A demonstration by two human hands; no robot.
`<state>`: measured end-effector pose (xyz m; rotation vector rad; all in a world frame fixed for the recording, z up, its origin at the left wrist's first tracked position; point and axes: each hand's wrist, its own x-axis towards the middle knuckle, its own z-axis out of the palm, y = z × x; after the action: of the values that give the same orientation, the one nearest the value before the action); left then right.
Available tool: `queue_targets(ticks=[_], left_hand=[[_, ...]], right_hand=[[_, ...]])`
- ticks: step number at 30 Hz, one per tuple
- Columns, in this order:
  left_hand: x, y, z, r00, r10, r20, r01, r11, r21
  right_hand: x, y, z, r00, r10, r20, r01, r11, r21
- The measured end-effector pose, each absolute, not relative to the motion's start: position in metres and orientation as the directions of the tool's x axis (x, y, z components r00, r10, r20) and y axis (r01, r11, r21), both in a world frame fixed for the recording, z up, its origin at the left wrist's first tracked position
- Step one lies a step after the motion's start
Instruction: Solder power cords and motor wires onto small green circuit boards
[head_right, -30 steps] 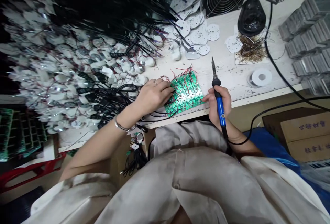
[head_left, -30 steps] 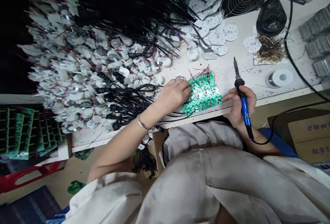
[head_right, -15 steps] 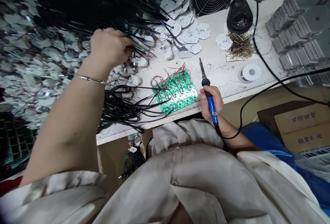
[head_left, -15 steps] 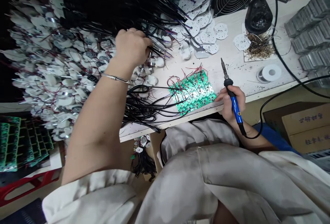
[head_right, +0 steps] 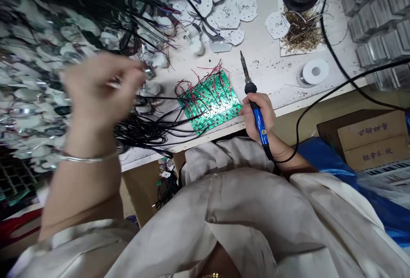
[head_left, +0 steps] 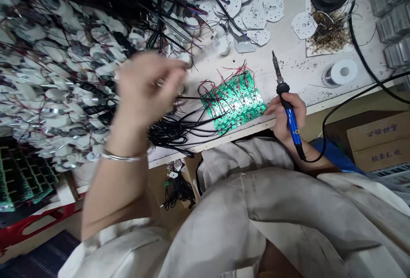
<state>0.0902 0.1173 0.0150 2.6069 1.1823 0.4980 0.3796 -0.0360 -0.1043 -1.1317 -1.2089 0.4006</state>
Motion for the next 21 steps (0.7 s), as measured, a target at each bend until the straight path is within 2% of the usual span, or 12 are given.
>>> queue_targets(ticks=[2, 4, 8, 10, 14, 18, 21], left_hand=[[0.106, 0.085, 0.001, 0.737, 0.671, 0.077, 0.645, -0.733, 0.218], [0.115, 0.066, -0.012, 0.739, 0.674, 0.015, 0.667, -0.735, 0.123], [0.127, 0.053, -0.022, 0.696, 0.716, 0.047, 0.710, -0.697, 0.099], [0.136, 0.049, -0.025, 0.738, 0.673, 0.050, 0.658, -0.734, 0.167], [0.149, 0.044, -0.035, 0.779, 0.623, 0.070, 0.541, -0.724, 0.428], [0.151, 0.043, -0.041, 0.755, 0.645, 0.121, 0.454, -0.646, 0.613], [0.152, 0.041, -0.041, 0.653, 0.736, 0.179, 0.430, -0.555, 0.712]], right_hand=[[0.380, -0.036, -0.104, 0.359, 0.773, 0.523, 0.318, 0.426, -0.847], [0.382, -0.036, -0.103, 0.342, 0.778, 0.527, 0.328, 0.427, -0.843], [0.383, -0.037, -0.102, 0.326, 0.787, 0.523, 0.333, 0.423, -0.843], [0.382, -0.038, -0.101, 0.330, 0.796, 0.507, 0.363, 0.389, -0.847], [0.379, -0.038, -0.099, 0.345, 0.797, 0.496, 0.411, 0.346, -0.843], [0.380, -0.037, -0.099, 0.337, 0.790, 0.512, 0.394, 0.376, -0.839], [0.383, -0.038, -0.100, 0.307, 0.803, 0.511, 0.439, 0.357, -0.824]])
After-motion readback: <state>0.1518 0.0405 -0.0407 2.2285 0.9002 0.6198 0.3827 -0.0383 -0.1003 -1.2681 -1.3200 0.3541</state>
